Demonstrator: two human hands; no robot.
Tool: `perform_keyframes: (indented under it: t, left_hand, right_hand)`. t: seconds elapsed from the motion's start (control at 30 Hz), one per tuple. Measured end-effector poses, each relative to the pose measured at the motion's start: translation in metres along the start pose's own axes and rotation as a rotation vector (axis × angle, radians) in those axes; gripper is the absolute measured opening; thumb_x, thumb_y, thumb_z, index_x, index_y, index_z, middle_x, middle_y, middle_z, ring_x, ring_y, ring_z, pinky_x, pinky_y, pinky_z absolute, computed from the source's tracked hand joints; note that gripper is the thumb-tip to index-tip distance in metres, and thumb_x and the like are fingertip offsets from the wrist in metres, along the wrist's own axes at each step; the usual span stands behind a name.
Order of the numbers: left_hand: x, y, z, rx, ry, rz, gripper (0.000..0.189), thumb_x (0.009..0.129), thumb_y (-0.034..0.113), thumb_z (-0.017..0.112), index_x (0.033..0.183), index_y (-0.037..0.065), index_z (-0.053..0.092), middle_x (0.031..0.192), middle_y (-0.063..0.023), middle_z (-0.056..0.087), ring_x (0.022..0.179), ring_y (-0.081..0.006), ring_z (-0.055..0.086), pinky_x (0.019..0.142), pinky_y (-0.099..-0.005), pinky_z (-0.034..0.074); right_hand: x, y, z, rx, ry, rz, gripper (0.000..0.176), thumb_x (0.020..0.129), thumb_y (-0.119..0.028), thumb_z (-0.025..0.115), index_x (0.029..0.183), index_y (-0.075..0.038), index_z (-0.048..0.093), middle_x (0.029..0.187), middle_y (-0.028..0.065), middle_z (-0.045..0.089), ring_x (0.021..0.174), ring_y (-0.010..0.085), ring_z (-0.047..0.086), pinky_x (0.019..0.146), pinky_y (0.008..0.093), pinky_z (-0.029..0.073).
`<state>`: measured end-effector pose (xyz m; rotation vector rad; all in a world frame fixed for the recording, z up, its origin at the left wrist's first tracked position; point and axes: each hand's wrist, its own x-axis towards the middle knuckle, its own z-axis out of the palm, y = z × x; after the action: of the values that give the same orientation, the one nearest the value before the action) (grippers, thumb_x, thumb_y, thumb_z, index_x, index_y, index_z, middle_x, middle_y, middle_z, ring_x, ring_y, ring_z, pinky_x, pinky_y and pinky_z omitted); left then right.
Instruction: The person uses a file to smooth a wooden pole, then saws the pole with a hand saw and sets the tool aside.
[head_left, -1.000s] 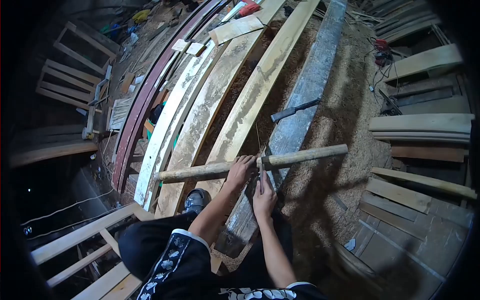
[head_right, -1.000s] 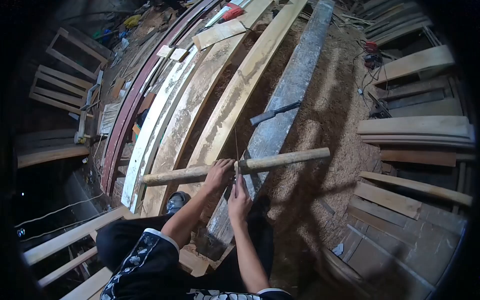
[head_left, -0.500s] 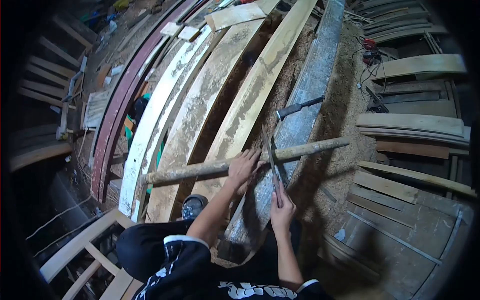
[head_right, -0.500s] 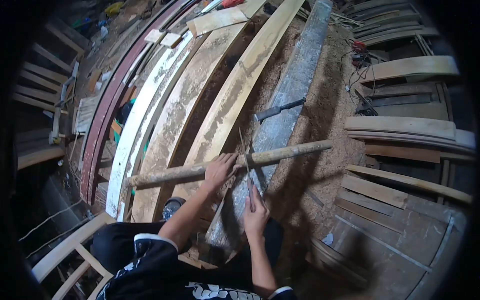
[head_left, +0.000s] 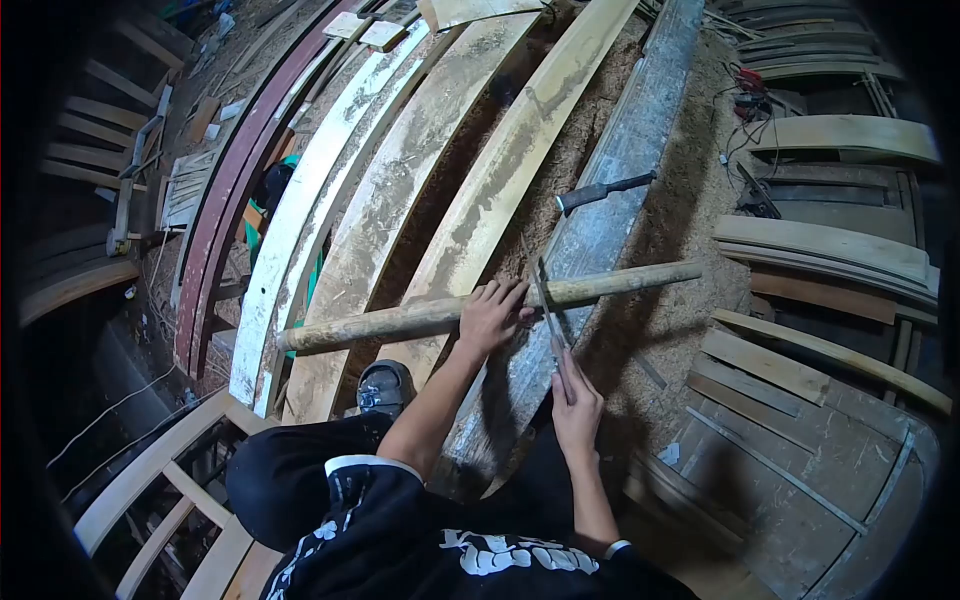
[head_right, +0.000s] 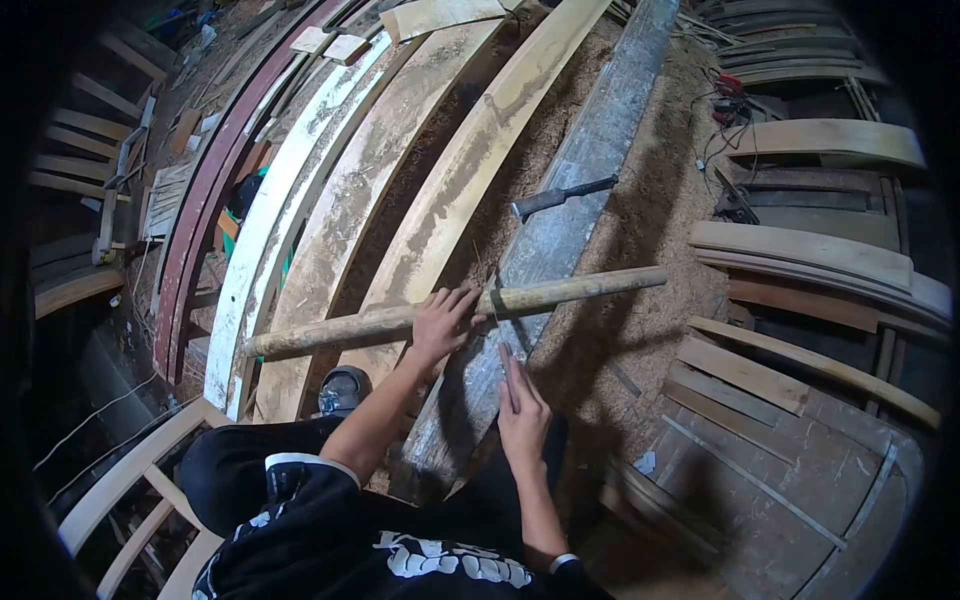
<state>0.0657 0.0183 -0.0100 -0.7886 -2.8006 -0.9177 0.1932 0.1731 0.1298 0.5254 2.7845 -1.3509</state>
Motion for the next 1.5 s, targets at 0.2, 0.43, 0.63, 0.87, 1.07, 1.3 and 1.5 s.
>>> perform_keyframes:
  t: [0.2, 0.43, 0.63, 0.87, 1.07, 1.3, 1.5]
  left_hand:
    - [0.004, -0.002, -0.001, -0.003, -0.005, -0.014, 0.054, 0.090, 0.043, 0.074, 0.135, 0.014, 0.065, 0.124, -0.0061, 0.068, 0.102, -0.0263, 0.062, 0.085, -0.0375, 0.050]
    - [0.004, -0.003, 0.000, 0.005, -0.007, -0.036, 0.055, 0.095, 0.048, 0.068, 0.137, 0.013, 0.064, 0.119, -0.0058, 0.068, 0.105, -0.0259, 0.061, 0.089, -0.0383, 0.051]
    - [0.002, 0.001, -0.001, 0.001, -0.003, -0.060, 0.055, 0.090, 0.048, 0.074, 0.131, 0.012, 0.068, 0.122, -0.0050, 0.070, 0.101, -0.0260, 0.064, 0.084, -0.0382, 0.052]
    - [-0.002, 0.011, 0.004, 0.066, 0.054, -0.092, 0.059, 0.087, 0.051, 0.074, 0.134, 0.015, 0.066, 0.120, -0.0049, 0.069, 0.102, -0.0274, 0.061, 0.087, -0.0402, 0.049]
    - [-0.012, 0.000, 0.010, 0.072, -0.096, -0.004, 0.067, 0.082, 0.043, 0.078, 0.140, 0.014, 0.061, 0.131, -0.0059, 0.065, 0.117, -0.0283, 0.057, 0.101, -0.0416, 0.045]
    - [0.024, -0.022, 0.002, 0.076, -0.039, 0.039, 0.073, 0.077, 0.035, 0.081, 0.143, 0.012, 0.059, 0.138, -0.0072, 0.064, 0.121, -0.0291, 0.058, 0.105, -0.0419, 0.044]
    - [0.061, -0.041, -0.013, 0.088, -0.101, 0.004, 0.063, 0.083, 0.022, 0.075, 0.142, 0.008, 0.059, 0.137, -0.0097, 0.066, 0.120, -0.0292, 0.061, 0.106, -0.0440, 0.045]
  right_hand:
    - [0.029, 0.003, 0.020, 0.055, -0.025, 0.081, 0.042, 0.099, -0.004, 0.066, 0.140, 0.002, 0.061, 0.130, 0.0270, 0.068, 0.122, 0.0338, 0.069, 0.097, 0.0389, 0.056]
    - [0.003, 0.002, 0.007, -0.039, 0.004, 0.046, 0.041, 0.099, -0.004, 0.066, 0.139, 0.004, 0.061, 0.130, 0.0265, 0.069, 0.120, 0.0341, 0.070, 0.097, 0.0374, 0.055]
    - [0.004, 0.001, -0.005, 0.028, -0.023, 0.073, 0.040, 0.100, -0.003, 0.065, 0.139, 0.003, 0.062, 0.129, 0.0255, 0.070, 0.120, 0.0316, 0.070, 0.098, 0.0370, 0.055]
    - [0.018, 0.006, 0.014, 0.001, -0.039, 0.049, 0.042, 0.101, -0.005, 0.063, 0.141, 0.003, 0.060, 0.130, 0.0268, 0.069, 0.121, 0.0357, 0.069, 0.097, 0.0388, 0.054]
    - [0.016, -0.002, 0.003, 0.011, -0.021, 0.033, 0.042, 0.101, -0.007, 0.064, 0.141, 0.003, 0.060, 0.129, 0.0277, 0.069, 0.119, 0.0364, 0.070, 0.096, 0.0402, 0.054]
    - [0.012, -0.001, 0.011, 0.086, 0.004, 0.067, 0.041, 0.101, -0.006, 0.063, 0.141, 0.003, 0.060, 0.131, 0.0270, 0.068, 0.123, 0.0366, 0.067, 0.100, 0.0407, 0.054]
    - [0.055, -0.019, 0.029, 0.147, 0.038, 0.029, 0.040, 0.101, -0.008, 0.062, 0.138, 0.005, 0.061, 0.134, 0.0269, 0.066, 0.124, 0.0386, 0.066, 0.102, 0.0414, 0.052]
